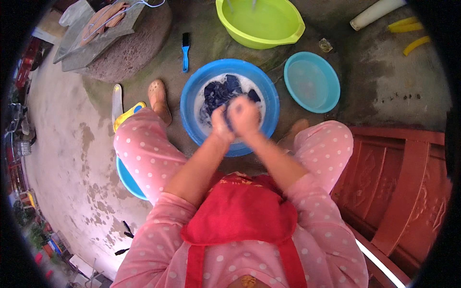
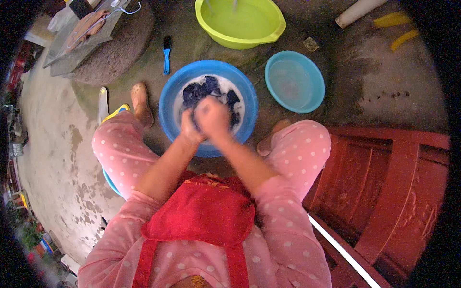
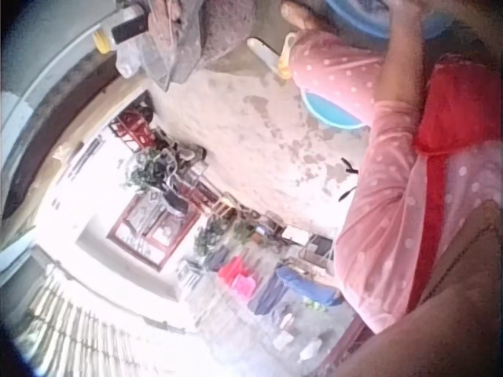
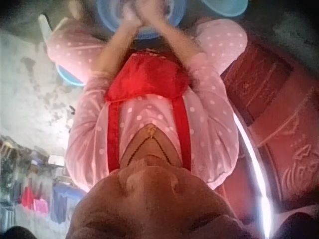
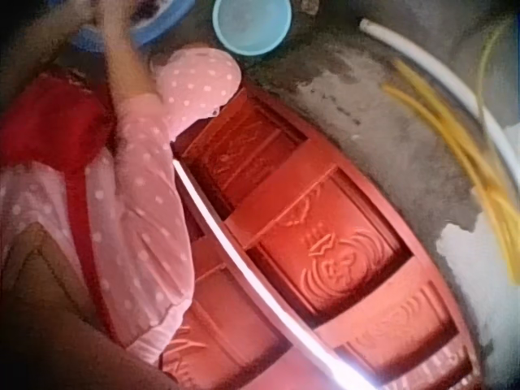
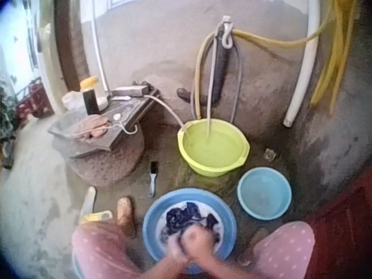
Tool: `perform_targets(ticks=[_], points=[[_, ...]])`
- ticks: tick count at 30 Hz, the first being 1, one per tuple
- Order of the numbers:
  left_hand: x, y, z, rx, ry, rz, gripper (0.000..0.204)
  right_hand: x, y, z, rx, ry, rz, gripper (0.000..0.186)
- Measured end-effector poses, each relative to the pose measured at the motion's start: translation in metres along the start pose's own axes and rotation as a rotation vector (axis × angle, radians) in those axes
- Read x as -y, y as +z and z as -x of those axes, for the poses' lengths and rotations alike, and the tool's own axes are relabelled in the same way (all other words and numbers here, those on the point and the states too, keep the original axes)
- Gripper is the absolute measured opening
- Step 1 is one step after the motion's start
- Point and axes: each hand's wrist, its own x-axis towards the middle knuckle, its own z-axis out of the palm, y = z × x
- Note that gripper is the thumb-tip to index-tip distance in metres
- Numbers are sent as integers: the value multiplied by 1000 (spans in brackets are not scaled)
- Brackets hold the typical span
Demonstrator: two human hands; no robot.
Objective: The person hand-washes a dark blue garment in a blue basin filled with soapy water. They scrub, wring, and rinse the item repeatedly, then apply liquid detergent from a white bottle and continue scrubbing.
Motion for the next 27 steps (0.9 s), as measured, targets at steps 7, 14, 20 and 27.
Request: perform_targets(ticks=[7,14,20,27], points=[[-17,-30,-9,183,-17,26,31,17,11,31,-15,-166,-30,14],[14,26,10,-468,147,-185,31,-10,4,16,-75,106,-15,16],[34,-11,-12,-332,254,-199,32,-44,-6,-7,-9,246,13,19],[-1,3,-15,-478,378,-234,40,-65,-21,-21,189,690,-559,64]])
